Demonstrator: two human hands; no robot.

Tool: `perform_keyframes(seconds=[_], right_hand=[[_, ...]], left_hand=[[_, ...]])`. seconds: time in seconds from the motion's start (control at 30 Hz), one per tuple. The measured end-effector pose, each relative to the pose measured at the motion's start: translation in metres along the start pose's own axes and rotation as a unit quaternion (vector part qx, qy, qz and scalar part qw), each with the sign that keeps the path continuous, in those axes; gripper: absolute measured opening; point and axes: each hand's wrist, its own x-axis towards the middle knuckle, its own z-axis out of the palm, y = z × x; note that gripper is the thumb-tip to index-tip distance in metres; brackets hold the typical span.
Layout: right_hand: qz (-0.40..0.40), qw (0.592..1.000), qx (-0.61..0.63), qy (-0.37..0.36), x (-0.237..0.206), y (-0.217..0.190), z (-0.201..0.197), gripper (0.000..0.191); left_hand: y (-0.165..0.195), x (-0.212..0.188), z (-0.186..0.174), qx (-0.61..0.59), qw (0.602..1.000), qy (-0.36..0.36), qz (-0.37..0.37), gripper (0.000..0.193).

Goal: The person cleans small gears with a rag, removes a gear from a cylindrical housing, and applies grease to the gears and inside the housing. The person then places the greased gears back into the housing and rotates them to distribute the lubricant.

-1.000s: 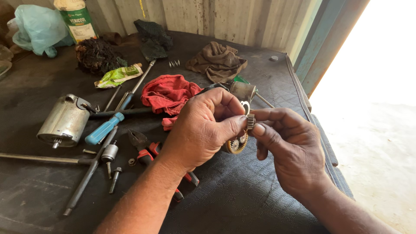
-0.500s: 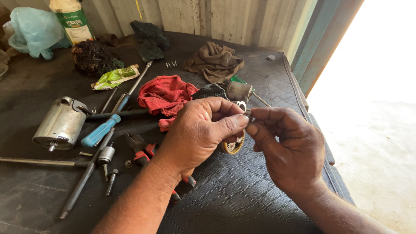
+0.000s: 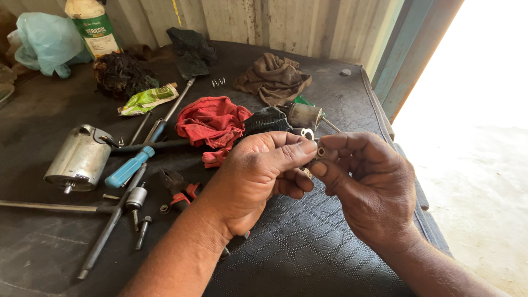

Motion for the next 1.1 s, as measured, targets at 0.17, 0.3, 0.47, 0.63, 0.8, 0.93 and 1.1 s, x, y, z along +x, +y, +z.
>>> perform_keyframes(seconds=[0.17, 0.3, 0.47, 0.63, 0.8, 0.93, 1.1], right_hand=[[-0.028, 1.000, -0.010, -0.009, 0.000, -0.002, -0.001, 0.030], [-0.032, 0.998, -0.051, 0.003, 0.000, -0.005, 0.000, 0.030], [-0.076, 0.992, -0.099, 0.007, 0.000, -0.009, 0.000, 0.029], [-0.110, 0.985, -0.134, 0.018, -0.001, -0.011, 0.000, 0.031], [-0.076, 0.997, -0.009, 0.025, -0.001, -0.011, 0.002, 0.035], [-0.059, 0.998, -0.034, 0.004, -0.001, -0.011, -0.002, 0.019], [-0.021, 0.997, -0.080, 0.007, 0.001, -0.008, -0.005, 0.015]], left_hand=[[-0.004, 0.001, -0.001, -0.005, 1.000, -0.022, 0.012, 0.029], [-0.005, 0.001, -0.002, 0.015, 0.999, -0.035, 0.035, 0.028], [-0.004, 0.002, 0.000, 0.006, 0.999, 0.000, 0.034, 0.022], [-0.002, 0.001, 0.000, -0.015, 0.999, -0.014, 0.038, 0.018], [-0.004, 0.002, -0.001, -0.016, 0.998, -0.009, 0.057, 0.016], [-0.005, 0.003, -0.003, -0.005, 0.997, -0.012, 0.082, 0.015], [-0.006, 0.005, -0.006, -0.017, 0.994, -0.042, 0.098, 0.016]])
